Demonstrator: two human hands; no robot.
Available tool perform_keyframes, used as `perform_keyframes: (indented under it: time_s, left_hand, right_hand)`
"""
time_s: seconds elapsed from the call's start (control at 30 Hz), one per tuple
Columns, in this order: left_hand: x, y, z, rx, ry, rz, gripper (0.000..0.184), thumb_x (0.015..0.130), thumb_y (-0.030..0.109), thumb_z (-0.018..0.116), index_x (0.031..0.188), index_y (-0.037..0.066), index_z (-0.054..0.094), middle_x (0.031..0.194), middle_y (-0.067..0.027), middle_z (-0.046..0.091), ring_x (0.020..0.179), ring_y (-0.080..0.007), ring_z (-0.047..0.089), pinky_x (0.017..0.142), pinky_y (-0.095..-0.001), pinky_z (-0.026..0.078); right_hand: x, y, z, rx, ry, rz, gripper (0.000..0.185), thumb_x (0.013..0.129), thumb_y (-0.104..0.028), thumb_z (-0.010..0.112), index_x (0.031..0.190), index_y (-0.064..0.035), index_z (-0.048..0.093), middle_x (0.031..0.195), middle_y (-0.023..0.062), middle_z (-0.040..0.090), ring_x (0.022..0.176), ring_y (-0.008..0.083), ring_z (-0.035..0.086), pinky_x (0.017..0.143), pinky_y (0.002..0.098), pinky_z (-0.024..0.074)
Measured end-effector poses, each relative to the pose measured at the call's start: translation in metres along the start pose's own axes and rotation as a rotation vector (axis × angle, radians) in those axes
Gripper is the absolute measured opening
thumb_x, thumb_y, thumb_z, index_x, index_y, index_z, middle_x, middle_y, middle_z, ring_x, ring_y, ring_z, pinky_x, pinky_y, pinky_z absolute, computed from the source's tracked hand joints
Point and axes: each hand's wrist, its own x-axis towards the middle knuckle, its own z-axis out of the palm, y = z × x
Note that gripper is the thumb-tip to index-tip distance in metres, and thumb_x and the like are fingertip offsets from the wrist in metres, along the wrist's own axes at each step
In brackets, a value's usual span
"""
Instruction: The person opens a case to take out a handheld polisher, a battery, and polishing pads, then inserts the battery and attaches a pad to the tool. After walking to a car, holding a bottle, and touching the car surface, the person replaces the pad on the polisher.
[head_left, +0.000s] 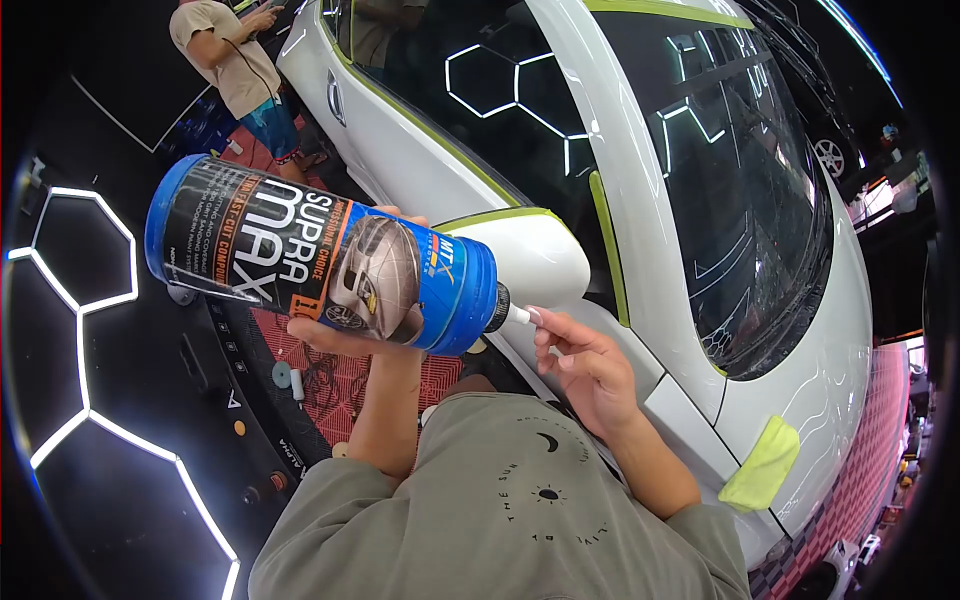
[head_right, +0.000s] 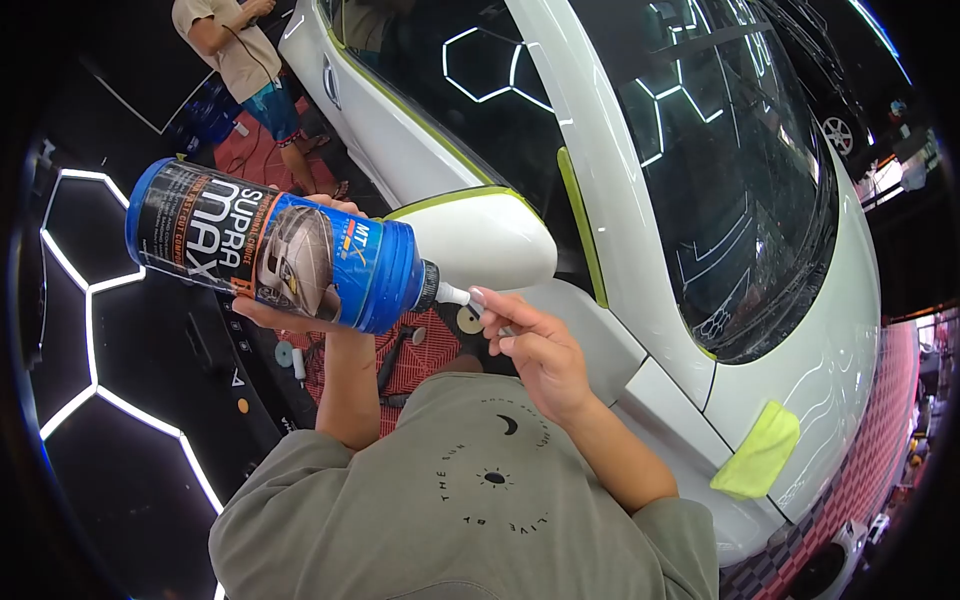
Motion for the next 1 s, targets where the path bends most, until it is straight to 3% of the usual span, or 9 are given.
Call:
perform_keyframes:
  time_s: [0.13, 0.3, 0.53, 0.67, 0.8, 0.83, 0.9, 0.97, 1.0]
  left_hand:
    - [-0.004, -0.003, -0.003, -0.054, 0.084, -0.036, 0.113, 0.073, 0.09, 0.043, 0.142, 0.001, 0.034, 0.122, -0.0268, 0.053, 0.11, -0.0381, 0.06, 0.091, -0.0505, 0.053]
    - [0.0, 0.006, -0.026, -0.152, -0.06, -0.109, 0.113, 0.071, 0.086, 0.055, 0.15, 0.009, 0.028, 0.13, -0.0216, 0.05, 0.121, -0.0384, 0.052, 0.107, -0.0548, 0.039]
    - [-0.001, 0.016, -0.045, -0.155, -0.047, -0.091, 0.11, 0.075, 0.083, 0.054, 0.15, 0.007, 0.028, 0.135, -0.0226, 0.048, 0.125, -0.0395, 0.048, 0.109, -0.0539, 0.036]
    - [0.004, 0.007, -0.008, -0.428, 0.022, -0.05, 0.108, 0.076, 0.078, 0.059, 0.149, 0.005, 0.028, 0.128, -0.0241, 0.049, 0.12, -0.0371, 0.05, 0.107, -0.0518, 0.037]
    - [0.005, 0.032, -0.011, -0.246, -0.049, -0.152, 0.098, 0.082, 0.068, 0.062, 0.147, 0.001, 0.03, 0.135, -0.026, 0.048, 0.125, -0.039, 0.048, 0.109, -0.0518, 0.037]
    - [0.006, 0.04, -0.018, -0.258, -0.047, -0.148, 0.098, 0.082, 0.068, 0.062, 0.147, 0.001, 0.03, 0.135, -0.026, 0.048, 0.125, -0.039, 0.048, 0.109, -0.0518, 0.037]
    - [0.007, 0.055, -0.032, -0.239, -0.03, -0.179, 0.094, 0.083, 0.063, 0.063, 0.144, -0.001, 0.031, 0.137, -0.0251, 0.048, 0.128, -0.0382, 0.048, 0.11, -0.0524, 0.037]
    - [0.004, 0.063, -0.041, -0.242, 0.005, -0.17, 0.094, 0.083, 0.063, 0.064, 0.144, -0.001, 0.032, 0.137, -0.0238, 0.048, 0.127, -0.0366, 0.049, 0.11, -0.0519, 0.038]
    - [0.001, 0.066, -0.043, -0.241, 0.038, -0.163, 0.094, 0.083, 0.062, 0.065, 0.143, -0.001, 0.032, 0.137, -0.0226, 0.048, 0.127, -0.0351, 0.05, 0.11, -0.0514, 0.038]
  right_hand:
    - [0.004, 0.006, 0.003, 0.306, -0.058, 0.125, 0.06, 0.077, -0.006, 0.05, 0.136, 0.0033, 0.053, 0.108, 0.0028, 0.054, 0.1, 0.0127, 0.047, 0.084, 0.027, 0.0398]
    - [0.008, 0.01, 0.005, 0.465, -0.109, 0.124, 0.062, 0.074, -0.007, 0.05, 0.135, 0.0045, 0.053, 0.107, 0.0035, 0.054, 0.1, 0.0128, 0.048, 0.083, 0.0287, 0.0402]
    - [0.011, 0.02, 0.007, 0.585, -0.13, 0.172, 0.06, 0.073, -0.007, 0.052, 0.132, 0.0032, 0.055, 0.106, 0.004, 0.055, 0.098, 0.0141, 0.05, 0.083, 0.03, 0.04]
    - [0.008, 0.018, 0.013, 0.605, -0.113, 0.213, 0.061, 0.071, -0.009, 0.056, 0.13, 0.0024, 0.056, 0.104, 0.0033, 0.057, 0.097, 0.0151, 0.05, 0.082, 0.0311, 0.0396]
    - [0.002, -0.003, -0.015, 0.548, -0.113, 0.092, 0.062, 0.07, -0.01, 0.057, 0.131, 0.0005, 0.056, 0.104, 0.0044, 0.058, 0.096, 0.018, 0.05, 0.083, 0.0336, 0.0392]
    - [0.004, -0.015, -0.036, 0.491, -0.096, -0.03, 0.058, 0.072, -0.006, 0.053, 0.128, 0.0031, 0.057, 0.108, 0.0079, 0.059, 0.099, 0.0186, 0.052, 0.084, 0.0347, 0.0423]
    - [0.015, -0.051, -0.077, -0.189, 0.09, -0.356, 0.056, 0.068, -0.007, 0.05, 0.121, 0.003, 0.064, 0.107, 0.0075, 0.057, 0.098, 0.0179, 0.051, 0.084, 0.0315, 0.04]
    - [0.029, -0.084, -0.112, -0.887, 0.313, -0.458, 0.054, 0.07, -0.006, 0.048, 0.12, -0.0022, 0.067, 0.104, 0.0061, 0.053, 0.097, 0.0157, 0.048, 0.084, 0.0258, 0.035]
    - [0.036, -0.09, -0.127, -0.954, 0.34, -0.437, 0.052, 0.072, -0.005, 0.049, 0.121, -0.0045, 0.066, 0.108, 0.0075, 0.052, 0.102, 0.0175, 0.046, 0.084, 0.0255, 0.0349]
